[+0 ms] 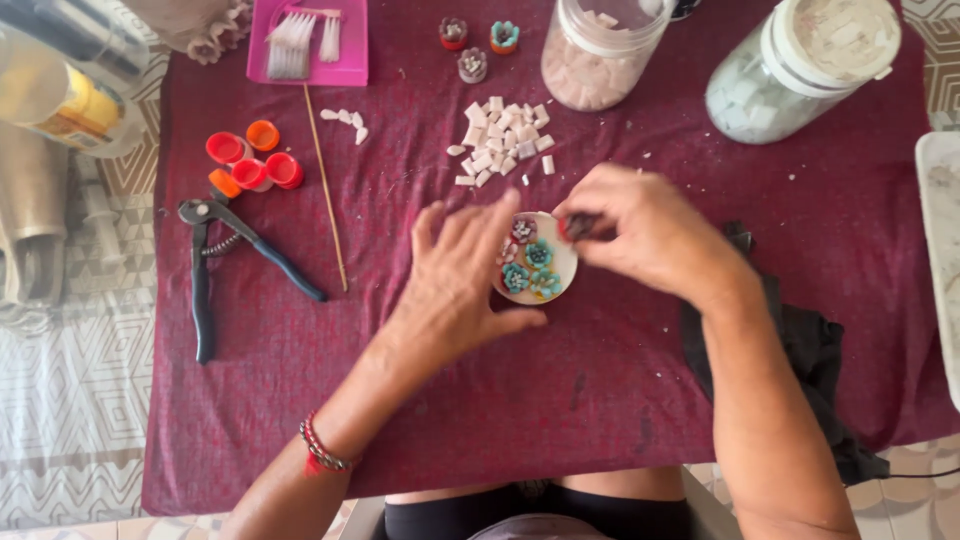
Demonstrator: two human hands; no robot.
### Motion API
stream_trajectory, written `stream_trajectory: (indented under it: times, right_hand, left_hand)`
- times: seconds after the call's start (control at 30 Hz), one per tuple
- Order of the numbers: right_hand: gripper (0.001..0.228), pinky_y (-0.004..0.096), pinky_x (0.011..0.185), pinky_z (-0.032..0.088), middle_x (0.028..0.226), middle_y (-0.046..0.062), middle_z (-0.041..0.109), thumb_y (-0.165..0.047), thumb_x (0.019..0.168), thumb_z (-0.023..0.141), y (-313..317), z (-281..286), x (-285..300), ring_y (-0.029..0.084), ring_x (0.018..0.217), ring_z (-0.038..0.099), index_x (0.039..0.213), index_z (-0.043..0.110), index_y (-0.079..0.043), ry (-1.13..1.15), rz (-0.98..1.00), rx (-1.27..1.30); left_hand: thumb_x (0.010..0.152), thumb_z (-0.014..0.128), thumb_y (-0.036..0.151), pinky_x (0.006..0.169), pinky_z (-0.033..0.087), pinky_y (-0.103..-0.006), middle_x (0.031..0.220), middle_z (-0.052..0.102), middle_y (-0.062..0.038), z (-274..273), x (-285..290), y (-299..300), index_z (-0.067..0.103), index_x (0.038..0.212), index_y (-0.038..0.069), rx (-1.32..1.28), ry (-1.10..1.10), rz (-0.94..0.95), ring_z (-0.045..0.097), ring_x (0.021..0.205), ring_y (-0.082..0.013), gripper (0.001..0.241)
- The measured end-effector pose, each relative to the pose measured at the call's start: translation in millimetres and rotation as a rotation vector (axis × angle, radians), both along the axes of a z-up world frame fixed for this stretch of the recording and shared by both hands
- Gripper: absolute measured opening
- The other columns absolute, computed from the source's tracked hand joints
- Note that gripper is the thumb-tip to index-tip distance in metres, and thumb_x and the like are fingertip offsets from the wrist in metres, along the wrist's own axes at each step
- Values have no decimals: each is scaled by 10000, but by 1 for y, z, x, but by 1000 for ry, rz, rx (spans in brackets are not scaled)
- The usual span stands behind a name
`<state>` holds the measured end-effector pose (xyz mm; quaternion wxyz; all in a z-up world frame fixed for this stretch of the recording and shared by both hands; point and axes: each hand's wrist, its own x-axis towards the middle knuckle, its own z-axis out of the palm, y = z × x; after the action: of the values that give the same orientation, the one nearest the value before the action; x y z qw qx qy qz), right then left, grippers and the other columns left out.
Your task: Decorating a textured cylindrical container by applying adhesive with a syringe and placing small artificial flowers and beads.
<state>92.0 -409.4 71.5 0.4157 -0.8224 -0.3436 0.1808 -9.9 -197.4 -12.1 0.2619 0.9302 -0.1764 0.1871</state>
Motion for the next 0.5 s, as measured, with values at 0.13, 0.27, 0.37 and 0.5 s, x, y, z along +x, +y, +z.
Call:
stream_trajectory:
  times: [0.13, 0.27, 0.37, 0.5]
  right_hand:
    - [364, 464, 812, 632, 1034, 198, 708, -70, 759, 824, 6, -14, -1, 390, 931, 715, 1104, 736, 3, -85, 18, -163]
    - [309, 408, 839, 593, 998, 86, 718, -182, 798, 845, 3, -46, 8, 296, 931, 714, 1068, 743, -71, -275, 22, -253]
    - [289, 400, 815, 574, 975, 20, 686, -268, 773, 858, 2, -61, 7, 274, 900, 692, 1001, 738, -137, -359, 20, -279]
    - [354, 420, 831, 568, 995, 50, 656, -322, 761, 850, 4, -71, 5, 309, 911, 682, 1053, 737, -157, -435, 10, -339]
  left_hand:
    - [621, 920, 554, 1195, 159, -646, 1391, 597, -183, 1, -6, -16, 307, 1602, 9, 27, 27, 27, 530, 1303, -322, 1279]
    - [624, 922, 555, 1181, 159, -650, 1355, 609, -200, -4, -3, -19, 313, 1597, -3, 39, 22, 96, 565, 1240, -331, 1276]
    - [582, 923, 595, 1174, 161, -647, 1317, 628, -189, -9, -3, -19, 316, 1596, 4, 54, 28, 116, 570, 1223, -322, 1322]
    - [576, 943, 546, 1174, 195, -623, 1261, 643, -168, -13, 0, -24, 298, 1607, 13, 39, 0, 127, 580, 1176, -311, 1328]
